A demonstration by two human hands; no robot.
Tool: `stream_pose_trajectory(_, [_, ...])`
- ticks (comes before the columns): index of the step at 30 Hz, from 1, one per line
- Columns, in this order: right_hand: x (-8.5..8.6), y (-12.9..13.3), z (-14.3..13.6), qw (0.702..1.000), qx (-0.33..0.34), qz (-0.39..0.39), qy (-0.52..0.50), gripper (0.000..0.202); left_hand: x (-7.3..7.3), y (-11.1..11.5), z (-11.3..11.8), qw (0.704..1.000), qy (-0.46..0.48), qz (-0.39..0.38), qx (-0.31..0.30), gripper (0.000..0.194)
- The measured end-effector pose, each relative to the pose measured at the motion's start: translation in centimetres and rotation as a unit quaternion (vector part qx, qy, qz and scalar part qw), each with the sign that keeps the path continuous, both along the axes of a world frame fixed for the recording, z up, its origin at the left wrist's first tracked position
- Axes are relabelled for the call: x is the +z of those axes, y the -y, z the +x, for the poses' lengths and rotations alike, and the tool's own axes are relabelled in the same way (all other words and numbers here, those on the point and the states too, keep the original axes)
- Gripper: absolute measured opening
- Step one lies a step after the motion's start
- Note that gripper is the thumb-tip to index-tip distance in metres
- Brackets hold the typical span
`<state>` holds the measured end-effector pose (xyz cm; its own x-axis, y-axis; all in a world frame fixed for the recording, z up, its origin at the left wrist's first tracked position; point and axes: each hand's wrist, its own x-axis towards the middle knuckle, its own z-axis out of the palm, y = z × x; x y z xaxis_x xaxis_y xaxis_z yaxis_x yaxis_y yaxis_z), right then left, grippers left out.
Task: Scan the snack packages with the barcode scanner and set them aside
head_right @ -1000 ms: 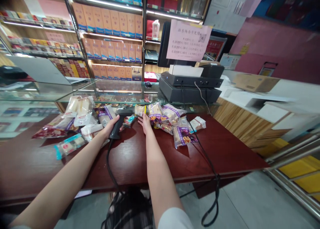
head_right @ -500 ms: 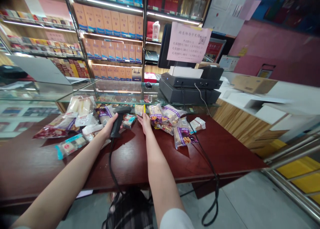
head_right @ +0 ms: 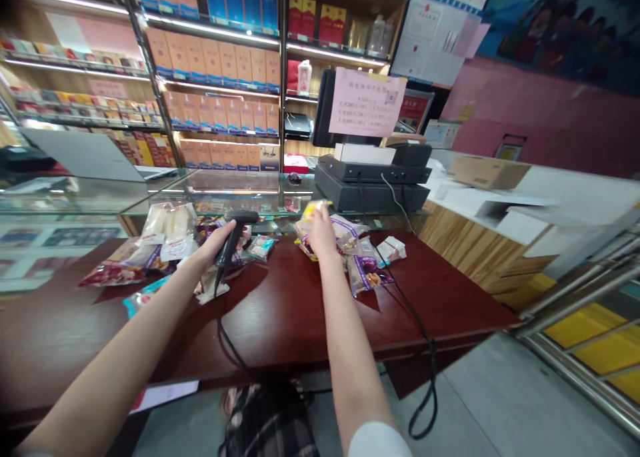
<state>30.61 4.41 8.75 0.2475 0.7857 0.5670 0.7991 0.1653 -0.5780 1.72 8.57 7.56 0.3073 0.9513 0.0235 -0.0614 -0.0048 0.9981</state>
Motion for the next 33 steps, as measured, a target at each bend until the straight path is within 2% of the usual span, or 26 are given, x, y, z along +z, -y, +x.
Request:
stream_pose_trajectory(2, [-0.1, 0.8, 1.2, 0.988, -0.091, -0.09, 0.082, 0.037, -0.6, -0.1, -0.5, 0.999, 0.013, -0.034, -0.018, 0.047])
stream_pose_trajectory(3, [-0.1, 1.2, 1.5, 0.98, -0.122, -0.11, 0.113, 0.038, -0.9, -0.2, -0.7, 0.998, 0.021, -0.049, -0.022, 0.046])
stream_pose_trajectory(5, [0.4, 1.8, 1.2, 0.972, -0.142, -0.094, 0.162, 0.046, -1.3, -0.1, -1.0, 0.996, 0.044, -0.076, -0.027, 0.047])
stream_pose_trajectory(7, [1.3, 1.9, -0.3, 0.976, -0.094, -0.034, 0.193, 0.051, -1.5, -0.1, -1.1, 0.99, 0.084, -0.109, -0.032, 0.05])
stream_pose_trajectory(9, [1.7, 1.4, -2.7, 0.982, 0.007, -0.003, 0.19, 0.043, -1.4, -0.1, -1.2, 0.981, 0.136, -0.137, -0.034, 0.053])
stream_pose_trajectory(10, [1.6, 1.0, -4.3, 0.981, 0.073, -0.02, 0.18, 0.041, -1.3, -0.1, -1.2, 0.976, 0.162, -0.145, -0.028, 0.053])
stream_pose_trajectory(12, [0.1, -0.4, -7.5, 0.971, 0.171, -0.096, 0.138, 0.043, -1.3, -0.1, -1.3, 0.968, 0.198, -0.157, -0.008, 0.054])
stream_pose_trajectory(13, [-1.1, -1.1, -8.9, 0.963, 0.193, -0.146, 0.121, 0.051, -1.3, 0.0, -1.3, 0.965, 0.206, -0.161, 0.001, 0.054])
stream_pose_trajectory(15, [-4.2, -2.5, -11.2, 0.946, 0.192, -0.234, 0.116, 0.082, -1.4, 0.2, -1.3, 0.964, 0.207, -0.164, 0.013, 0.054])
stream_pose_trajectory(16, [-5.7, -3.1, -12.0, 0.942, 0.185, -0.254, 0.121, 0.089, -1.5, 0.2, -1.3, 0.965, 0.204, -0.162, 0.014, 0.056])
stream_pose_trajectory(18, [-8.4, -4.1, -12.5, 0.95, 0.167, -0.239, 0.111, 0.078, -1.7, 0.4, -1.3, 0.968, 0.194, -0.16, 0.005, 0.058])
stream_pose_trajectory(20, [-10.1, -4.8, -12.2, 0.964, 0.162, -0.198, 0.068, 0.063, -1.8, 0.6, -1.2, 0.971, 0.181, -0.158, -0.005, 0.058])
stream_pose_trajectory(23, [-11.1, -5.7, -10.9, 0.97, 0.201, -0.112, -0.071, 0.048, -1.9, 0.8, -1.1, 0.974, 0.159, -0.159, -0.007, 0.057])
stream_pose_trajectory(27, [-11.3, -6.2, -9.9, 0.931, 0.249, -0.036, -0.266, 0.053, -2.2, 0.8, -1.2, 0.98, 0.134, -0.149, 0.023, 0.057])
stream_pose_trajectory(33, [-10.9, -5.7, -9.0, 0.873, 0.279, -0.064, -0.395, 0.063, -2.8, 0.3, -1.6, 0.979, 0.132, -0.154, 0.033, 0.059])
